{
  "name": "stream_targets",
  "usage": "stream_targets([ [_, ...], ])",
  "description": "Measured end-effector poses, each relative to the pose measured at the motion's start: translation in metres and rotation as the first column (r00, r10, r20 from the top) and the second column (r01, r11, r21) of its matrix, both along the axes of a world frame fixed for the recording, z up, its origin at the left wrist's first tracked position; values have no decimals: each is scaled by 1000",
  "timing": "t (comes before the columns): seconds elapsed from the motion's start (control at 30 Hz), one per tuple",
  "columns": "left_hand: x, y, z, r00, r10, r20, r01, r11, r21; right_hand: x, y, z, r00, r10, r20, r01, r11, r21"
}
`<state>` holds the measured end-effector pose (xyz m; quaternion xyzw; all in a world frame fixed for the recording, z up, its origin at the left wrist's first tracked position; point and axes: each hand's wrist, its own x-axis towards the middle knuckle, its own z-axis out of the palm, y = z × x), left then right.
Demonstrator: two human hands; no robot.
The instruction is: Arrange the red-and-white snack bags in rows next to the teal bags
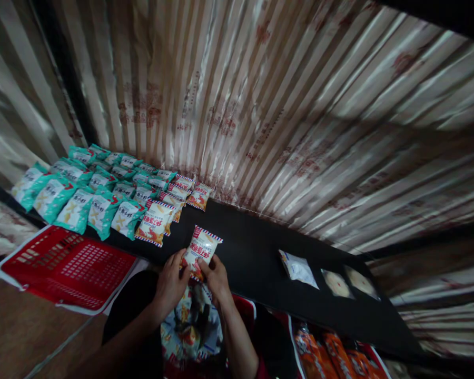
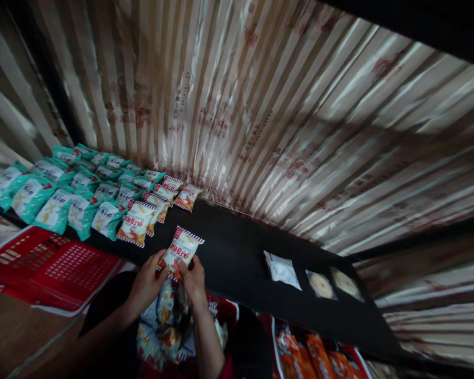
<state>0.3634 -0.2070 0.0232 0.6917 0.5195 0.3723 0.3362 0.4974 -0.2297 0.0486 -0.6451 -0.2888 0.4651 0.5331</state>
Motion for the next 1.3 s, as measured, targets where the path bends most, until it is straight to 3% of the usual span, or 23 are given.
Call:
stream_targets([
  [0.13,5,4,-13,997,3,-82,6,993,119,1,10,2,1000,6,8,-6,1000,3],
  [0.33,12,9,-24,988,28,-149,0,983,186,3,24,3,999,-20,45,21,1000,-2],
  [0.6,19,16,-15,976,-72,-206,118,967,224,15,50,-7,996,-55,70,54,998,25],
  [0.87,24,51,-15,943,-138,-302,217,945,244,20,88,-11,985,-103,136,96,994,54],
  [1.3,43,85,-18,935,-111,-336,223,922,316,28,131,-26,953,-170,249,142,982,127],
])
